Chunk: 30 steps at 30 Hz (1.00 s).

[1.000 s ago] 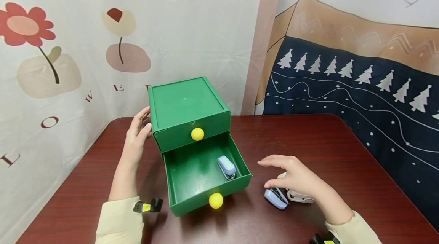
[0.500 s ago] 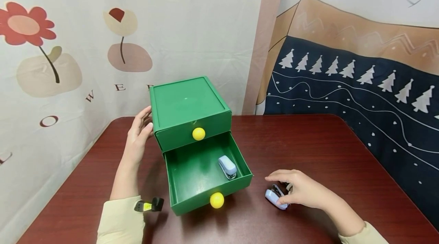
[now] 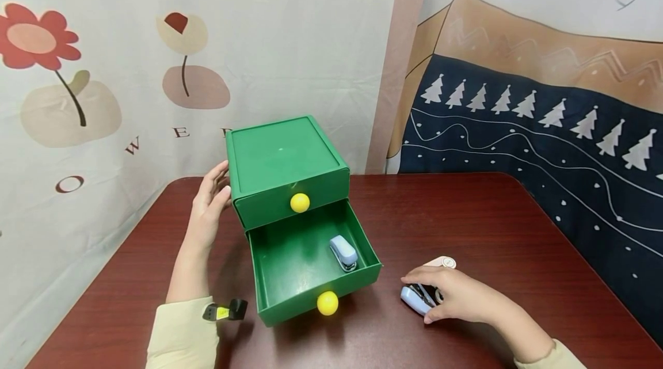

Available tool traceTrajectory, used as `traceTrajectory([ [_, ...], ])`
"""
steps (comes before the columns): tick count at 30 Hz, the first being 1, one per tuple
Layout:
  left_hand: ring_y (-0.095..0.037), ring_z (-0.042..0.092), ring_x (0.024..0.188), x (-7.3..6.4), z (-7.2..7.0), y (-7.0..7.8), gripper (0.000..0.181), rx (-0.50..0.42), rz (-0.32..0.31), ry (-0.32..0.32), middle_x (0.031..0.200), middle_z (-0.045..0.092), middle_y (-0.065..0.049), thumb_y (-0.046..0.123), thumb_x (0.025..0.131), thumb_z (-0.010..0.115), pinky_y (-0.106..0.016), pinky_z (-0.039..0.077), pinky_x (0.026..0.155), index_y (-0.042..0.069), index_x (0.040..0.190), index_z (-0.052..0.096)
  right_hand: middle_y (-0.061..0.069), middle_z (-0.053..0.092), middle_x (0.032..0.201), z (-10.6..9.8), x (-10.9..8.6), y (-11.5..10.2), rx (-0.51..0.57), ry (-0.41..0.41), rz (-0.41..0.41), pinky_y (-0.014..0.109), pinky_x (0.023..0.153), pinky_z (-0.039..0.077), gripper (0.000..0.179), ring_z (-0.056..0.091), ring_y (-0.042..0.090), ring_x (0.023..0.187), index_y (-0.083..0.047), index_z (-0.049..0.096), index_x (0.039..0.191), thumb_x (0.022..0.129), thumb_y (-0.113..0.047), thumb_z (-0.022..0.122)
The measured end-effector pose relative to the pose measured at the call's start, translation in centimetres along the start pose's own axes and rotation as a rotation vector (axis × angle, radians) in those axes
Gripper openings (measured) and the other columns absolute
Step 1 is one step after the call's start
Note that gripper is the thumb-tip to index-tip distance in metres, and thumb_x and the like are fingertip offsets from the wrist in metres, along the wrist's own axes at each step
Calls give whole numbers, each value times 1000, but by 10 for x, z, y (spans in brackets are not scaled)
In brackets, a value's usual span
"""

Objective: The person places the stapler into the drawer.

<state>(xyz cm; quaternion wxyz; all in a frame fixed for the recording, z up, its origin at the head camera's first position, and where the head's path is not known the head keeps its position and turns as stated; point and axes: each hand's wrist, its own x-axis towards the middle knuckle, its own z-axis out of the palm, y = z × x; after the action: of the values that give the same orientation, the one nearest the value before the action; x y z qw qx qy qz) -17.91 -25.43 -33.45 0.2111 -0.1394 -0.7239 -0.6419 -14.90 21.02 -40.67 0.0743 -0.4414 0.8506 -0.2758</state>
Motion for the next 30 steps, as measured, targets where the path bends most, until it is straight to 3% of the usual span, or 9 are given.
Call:
traceTrajectory([
  [6,-20,39,125,0,-1,0,48,3,-1,0,136,44,-6,17,101,43,-24,38,86,11,148,36,-4,56,124,3,1,-2,-11,-46,32,31,89,45,65,53,15,112,-9,61,127,68,-12,85],
  [15,-18,40,124,-1,-1,0,48,9,-3,-2,136,44,-5,17,101,43,-25,37,86,12,148,36,-6,56,119,1,1,-5,-27,-12,13,29,85,46,60,53,13,106,-9,63,125,70,-17,85],
  [24,-17,40,124,-2,-2,2,48,23,-12,1,136,44,-6,19,101,43,-25,37,86,13,148,36,-8,55,119,-8,2,-14,9,94,-7,29,74,47,55,50,10,98,-12,62,125,76,-25,82],
  [30,-17,40,124,-3,-1,5,48,17,-7,10,135,44,-6,17,101,43,-24,38,86,12,148,36,-3,56,118,-15,4,-24,90,167,-77,29,65,49,55,53,10,92,-14,61,127,76,-21,83],
])
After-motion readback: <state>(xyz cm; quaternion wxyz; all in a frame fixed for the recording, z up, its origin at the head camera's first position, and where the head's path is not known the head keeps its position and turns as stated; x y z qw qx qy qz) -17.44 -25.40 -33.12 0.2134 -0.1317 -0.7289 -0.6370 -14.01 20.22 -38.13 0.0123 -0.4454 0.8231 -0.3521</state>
